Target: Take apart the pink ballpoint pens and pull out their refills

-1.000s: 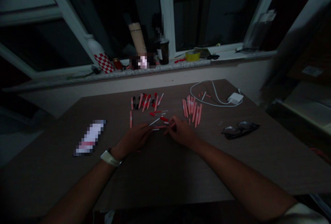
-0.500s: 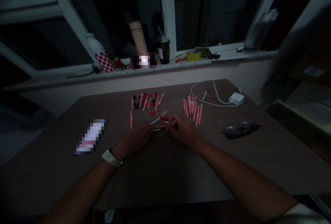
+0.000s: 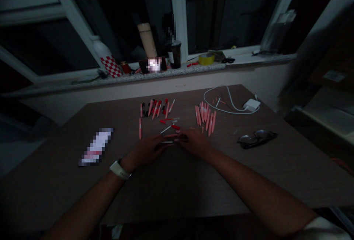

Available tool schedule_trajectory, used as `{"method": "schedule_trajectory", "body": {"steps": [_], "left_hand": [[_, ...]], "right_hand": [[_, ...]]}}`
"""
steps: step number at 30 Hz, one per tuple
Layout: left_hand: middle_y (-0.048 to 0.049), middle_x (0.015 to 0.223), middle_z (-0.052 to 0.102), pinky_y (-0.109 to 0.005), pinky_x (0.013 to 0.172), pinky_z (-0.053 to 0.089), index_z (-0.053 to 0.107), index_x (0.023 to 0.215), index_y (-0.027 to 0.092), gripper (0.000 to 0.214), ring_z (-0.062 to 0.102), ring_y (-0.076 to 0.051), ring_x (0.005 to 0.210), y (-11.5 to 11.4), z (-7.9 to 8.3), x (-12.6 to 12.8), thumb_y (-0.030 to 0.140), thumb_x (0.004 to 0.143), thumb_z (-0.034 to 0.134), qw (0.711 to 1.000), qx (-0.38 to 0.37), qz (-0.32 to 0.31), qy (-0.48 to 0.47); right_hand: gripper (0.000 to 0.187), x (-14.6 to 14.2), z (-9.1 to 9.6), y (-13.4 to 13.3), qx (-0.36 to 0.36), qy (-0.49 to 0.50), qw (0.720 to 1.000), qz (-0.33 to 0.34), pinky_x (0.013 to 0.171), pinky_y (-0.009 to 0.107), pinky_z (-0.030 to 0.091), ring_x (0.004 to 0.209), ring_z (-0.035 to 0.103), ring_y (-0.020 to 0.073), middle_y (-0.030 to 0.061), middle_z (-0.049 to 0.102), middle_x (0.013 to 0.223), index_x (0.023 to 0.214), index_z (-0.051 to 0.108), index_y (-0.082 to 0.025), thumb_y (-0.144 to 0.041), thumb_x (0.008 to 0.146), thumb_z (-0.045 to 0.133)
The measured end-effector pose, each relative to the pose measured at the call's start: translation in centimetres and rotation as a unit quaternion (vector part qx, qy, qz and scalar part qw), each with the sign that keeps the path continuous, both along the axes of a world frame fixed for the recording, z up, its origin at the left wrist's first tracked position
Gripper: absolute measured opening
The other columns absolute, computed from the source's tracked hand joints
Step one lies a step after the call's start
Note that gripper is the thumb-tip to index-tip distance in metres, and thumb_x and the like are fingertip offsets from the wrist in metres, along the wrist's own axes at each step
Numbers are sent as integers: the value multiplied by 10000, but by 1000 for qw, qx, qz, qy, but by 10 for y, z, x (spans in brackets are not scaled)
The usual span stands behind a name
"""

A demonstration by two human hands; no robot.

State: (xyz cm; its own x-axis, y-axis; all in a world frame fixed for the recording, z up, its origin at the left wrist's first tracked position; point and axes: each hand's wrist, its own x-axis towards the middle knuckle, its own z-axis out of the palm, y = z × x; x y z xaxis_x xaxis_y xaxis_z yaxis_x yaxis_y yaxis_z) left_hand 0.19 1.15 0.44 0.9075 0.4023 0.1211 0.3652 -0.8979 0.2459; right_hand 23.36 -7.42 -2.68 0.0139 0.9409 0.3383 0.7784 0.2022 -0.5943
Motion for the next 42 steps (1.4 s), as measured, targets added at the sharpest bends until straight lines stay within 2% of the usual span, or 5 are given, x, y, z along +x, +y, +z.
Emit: {"method": "schedule_trajectory", "body": {"steps": [6, 10, 18, 33, 42], "left_hand": [[-77, 1183, 645, -337, 855, 514, 559, 1319, 252, 344, 636, -212, 1017, 2, -2, -1, 370, 1004, 487, 1000, 4, -2, -10], [-81, 1205, 641, -354, 895, 511, 583, 1280, 242, 315, 626, -216, 1055, 2, -2, -1, 348, 995, 504, 1000, -1, -9, -4], [-66, 1160, 668, -360, 886, 520, 618, 1226, 249, 269, 643, -216, 1031, 1, -4, -1, 321, 986, 522, 1000, -2, -23, -11], [-65, 1109, 673, -331, 862, 521, 618, 1186, 232, 240, 639, -204, 1002, 6, 12, -13, 319, 974, 546, 1000, -11, -19, -13], [-89, 1158, 644, -369, 888, 524, 496, 1357, 223, 387, 617, -218, 1027, -4, 11, -7, 165, 979, 438, 999, 31, -32, -6]], "right_hand": [[179, -3, -1, -3, 9, -7, 1000, 12, 782, 355, 479, 878, 657, 231, 44, 739, 913, 972, 733, -254, -395, 874, 685], [190, -7, 2, -4, 28, 15, 997, 71, 877, 379, 473, 990, 653, 229, 39, 735, 1050, 1043, 717, -276, -330, 861, 708], [94, -11, 0, -3, 28, 13, 990, 136, 973, 424, 453, 1117, 635, 237, 37, 728, 1090, 960, 710, -266, -246, 868, 695], [158, -1, 7, -1, -5, 41, 988, 146, 880, 349, 498, 998, 664, 225, 37, 736, 1001, 931, 735, -240, -158, 797, 754], [292, -13, 12, -7, 52, 38, 990, 126, 855, 347, 497, 1003, 629, 230, 61, 714, 1058, 1143, 701, -255, -289, 854, 732]]}}
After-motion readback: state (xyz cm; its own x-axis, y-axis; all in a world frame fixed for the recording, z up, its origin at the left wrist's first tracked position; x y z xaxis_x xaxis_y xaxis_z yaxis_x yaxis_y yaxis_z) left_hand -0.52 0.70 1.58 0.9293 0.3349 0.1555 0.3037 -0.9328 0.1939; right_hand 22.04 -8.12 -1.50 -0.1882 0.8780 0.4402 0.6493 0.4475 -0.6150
